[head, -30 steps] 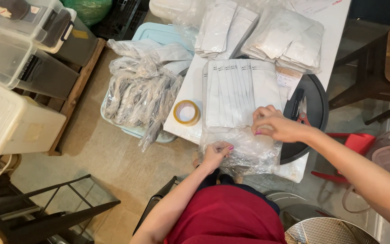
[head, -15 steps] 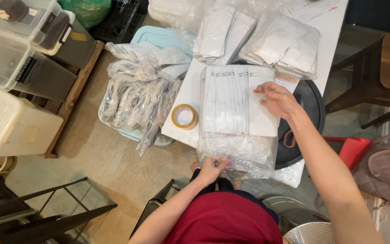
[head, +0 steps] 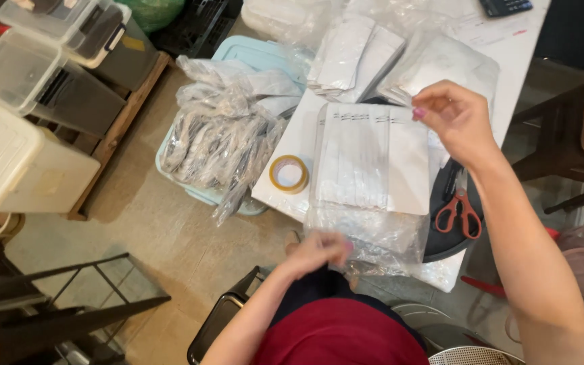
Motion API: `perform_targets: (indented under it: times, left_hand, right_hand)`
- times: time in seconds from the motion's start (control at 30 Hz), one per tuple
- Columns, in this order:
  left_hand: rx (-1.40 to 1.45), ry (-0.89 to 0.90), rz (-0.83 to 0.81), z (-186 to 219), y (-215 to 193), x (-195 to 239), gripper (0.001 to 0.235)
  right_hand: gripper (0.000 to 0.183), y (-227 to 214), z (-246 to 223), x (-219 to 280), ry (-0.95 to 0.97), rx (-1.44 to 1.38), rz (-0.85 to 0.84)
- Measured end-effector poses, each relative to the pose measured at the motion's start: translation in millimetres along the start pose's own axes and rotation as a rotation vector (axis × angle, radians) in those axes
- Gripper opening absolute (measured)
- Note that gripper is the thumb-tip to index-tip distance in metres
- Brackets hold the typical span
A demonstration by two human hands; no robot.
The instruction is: Package paper packets into plastic sleeves and organize them on a work surface using hands and scissors.
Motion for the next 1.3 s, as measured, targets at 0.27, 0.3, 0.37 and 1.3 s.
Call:
perform_targets:
  times: [0.27,0.3,0.37,1.3]
  left_hand:
    - [0.157,0.692,0.45,89.0,-44.9,9.4,0.091]
    - [0.182,0.733,0.45,81.6,-42.6,9.9,0.068]
    - [0.284,0.6,0.496,29.4,-48.4,12.6,0.044]
    - [0.502,-0.072,0.64,-311.2,-258.8,-65.1,0.022]
  right_hand:
    - [0.016,154.8,-38.4,60.0,-0.031,0.001,-0.268]
    - [0.014,172.1,-33.9,72.2,-0.001,-0.009,-0.293]
    - [0.015,192.4,-12.0,90.1,0.036,-0.052,-0.293]
    - [0.04,356.4,264.8,126.4,0.131,0.684,0.077]
Point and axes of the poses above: each hand's wrist, its own x-axis away from the middle knuckle, its own y-axis out of the palm, z = x × y, the point moved 10 cm from there along -x, towards the middle knuckle, and after that the axes turned 4 degrees about -x, right-handed, at the moved point
